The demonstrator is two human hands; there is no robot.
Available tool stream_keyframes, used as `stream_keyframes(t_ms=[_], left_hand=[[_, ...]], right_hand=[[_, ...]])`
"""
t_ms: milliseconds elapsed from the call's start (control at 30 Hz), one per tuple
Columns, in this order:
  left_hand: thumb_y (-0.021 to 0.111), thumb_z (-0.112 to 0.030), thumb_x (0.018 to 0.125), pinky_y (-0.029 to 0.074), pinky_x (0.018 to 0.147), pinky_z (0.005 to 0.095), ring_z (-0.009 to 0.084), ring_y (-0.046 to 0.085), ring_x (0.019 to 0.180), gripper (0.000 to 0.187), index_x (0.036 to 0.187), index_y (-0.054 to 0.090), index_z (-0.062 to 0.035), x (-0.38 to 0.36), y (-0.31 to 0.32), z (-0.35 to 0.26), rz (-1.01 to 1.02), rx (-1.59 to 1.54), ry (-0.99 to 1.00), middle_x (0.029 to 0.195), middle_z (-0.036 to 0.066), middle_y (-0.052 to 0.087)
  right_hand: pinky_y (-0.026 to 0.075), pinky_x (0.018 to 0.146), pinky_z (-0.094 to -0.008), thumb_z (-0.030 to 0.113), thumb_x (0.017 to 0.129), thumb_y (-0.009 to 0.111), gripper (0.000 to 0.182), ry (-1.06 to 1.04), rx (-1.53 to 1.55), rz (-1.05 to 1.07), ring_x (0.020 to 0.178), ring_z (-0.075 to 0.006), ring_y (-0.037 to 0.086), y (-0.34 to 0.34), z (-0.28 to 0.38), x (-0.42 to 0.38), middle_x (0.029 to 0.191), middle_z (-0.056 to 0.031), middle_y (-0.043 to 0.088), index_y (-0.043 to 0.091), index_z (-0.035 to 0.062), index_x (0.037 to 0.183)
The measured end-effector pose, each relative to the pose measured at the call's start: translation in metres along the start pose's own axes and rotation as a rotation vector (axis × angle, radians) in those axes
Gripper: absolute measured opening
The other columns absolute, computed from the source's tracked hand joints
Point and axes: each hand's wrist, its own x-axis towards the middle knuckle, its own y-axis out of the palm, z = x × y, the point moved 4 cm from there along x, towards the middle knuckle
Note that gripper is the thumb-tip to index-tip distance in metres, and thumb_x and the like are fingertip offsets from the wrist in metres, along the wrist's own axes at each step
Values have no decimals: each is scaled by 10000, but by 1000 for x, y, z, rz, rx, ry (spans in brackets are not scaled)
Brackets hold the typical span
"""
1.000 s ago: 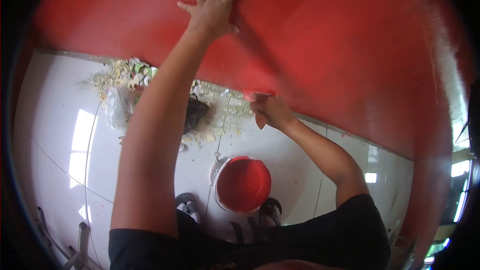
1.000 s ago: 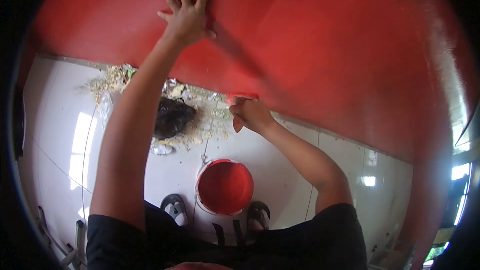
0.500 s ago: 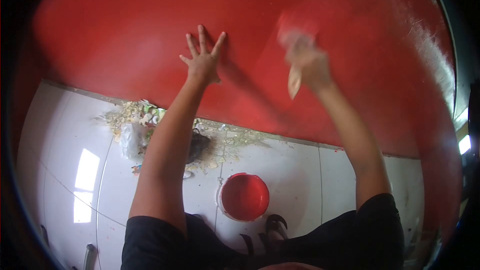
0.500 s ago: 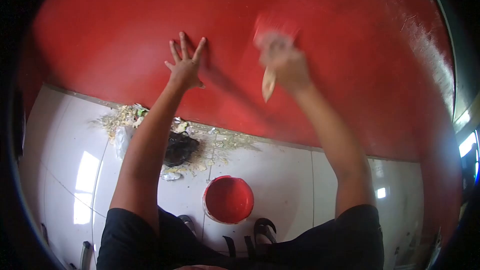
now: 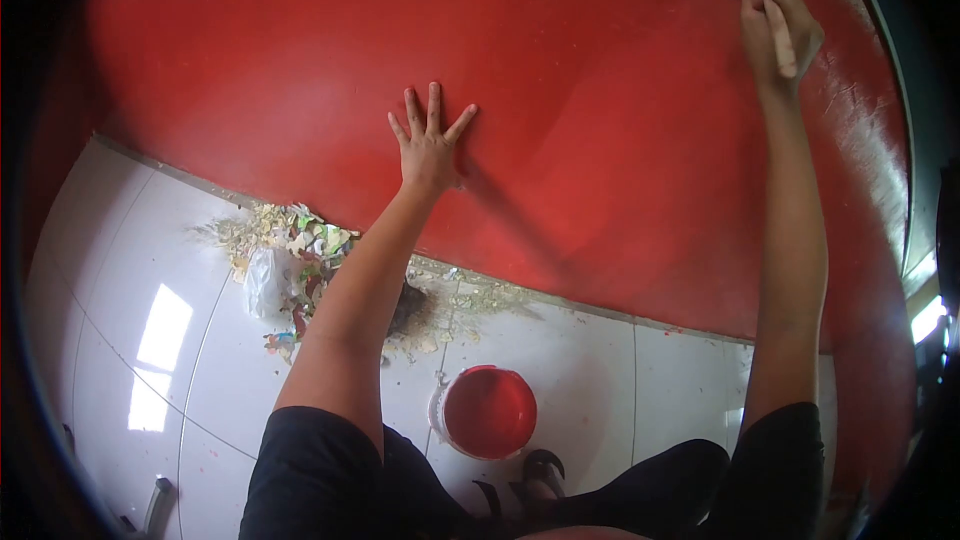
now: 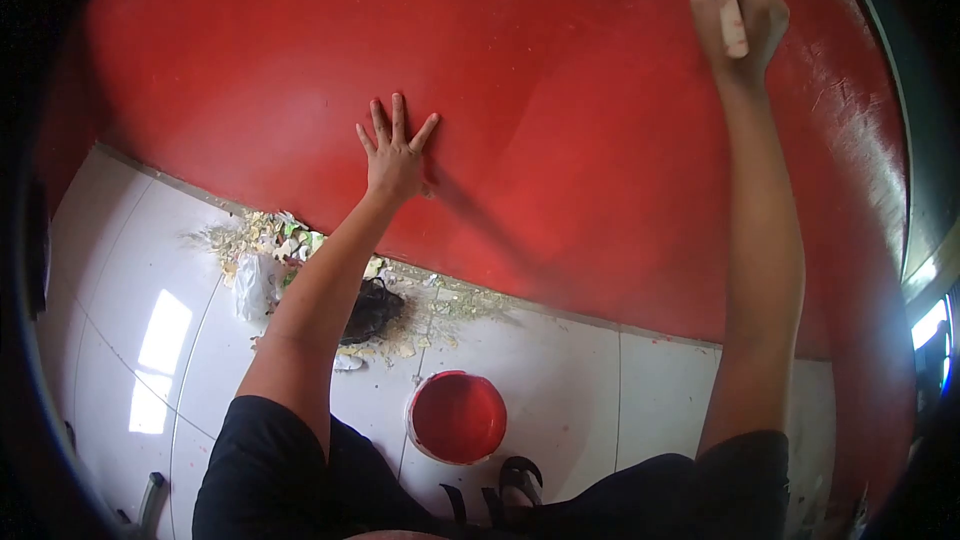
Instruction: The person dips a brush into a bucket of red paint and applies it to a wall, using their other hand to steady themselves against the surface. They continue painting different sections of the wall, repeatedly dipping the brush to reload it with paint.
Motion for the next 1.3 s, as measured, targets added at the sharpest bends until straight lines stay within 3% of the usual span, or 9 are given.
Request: stream_keyframes(t_ms=[167,267,433,567,700,767,833,1067,1300], left_hand=[[889,-615,536,126,1148,743,519,-55,1506,1290,1576,137,-481,1,5,-2,-13,4,-25,1683,153,-82],[884,-627,533,111,1141,755,520,-55,1506,1263,1572,184,-466,2,8,2,-6,6,-33,1684,156,-55],[895,-617,525,103,1121,779,526,-67,1502,1311,1586,144,-445,3,9,5,57,22,-24,1681,167,-67],[903,-610,519,120,1105,794,532,-69,1499,1332,1592,136,-425,2,11,6,44,38,-13,1676,182,-76],[911,-607,505,174,1091,795,528,-68,1500,1362,1595,116,-423,0,7,3,56,54,-17,1674,182,-87],[910,-609,507,186,1088,794,526,-73,1501,1380,1596,84,-424,-1,7,4,57,78,-13,1672,181,-102],[909,-611,509,198,1086,793,524,-77,1501,1398,1598,52,-426,-2,7,7,59,97,-13,1671,180,-116],[935,-594,462,219,1072,799,528,-103,1496,1512,1593,-53,-417,-20,-2,7,178,107,8,1655,176,-200],[937,-585,472,203,1076,797,549,-137,1479,1527,1598,-75,-384,-15,2,6,247,90,-1,1639,193,-243]], right_hand=[[497,473,-361,208,840,619,38,-404,-169,336,633,-202,661,54,47,-135,806,-59,687,656,204,840],[594,678,-338,178,797,620,74,-581,288,777,1063,-168,686,49,112,-213,1054,46,717,663,235,777],[593,760,-325,86,920,585,160,60,952,1153,824,-229,739,56,80,-150,915,-73,767,731,103,857],[572,845,-336,77,891,641,155,39,557,588,1012,-180,691,48,-32,10,1160,-73,736,741,39,1003],[525,614,-304,-173,780,566,199,270,874,98,838,-227,730,13,-48,82,723,-147,614,469,-28,685],[532,564,-329,128,856,680,79,-291,-477,-3,597,-134,650,25,-62,56,738,-26,700,716,73,900],[562,582,-376,154,810,579,143,-202,-66,263,910,-201,710,21,9,-7,1114,29,710,691,227,860],[558,645,-411,157,737,660,70,-153,670,1242,759,-272,713,32,145,-263,912,-5,747,686,214,768],[578,881,-350,-24,827,586,236,129,678,600,983,-231,726,20,-2,-82,1029,-143,751,765,36,969]])
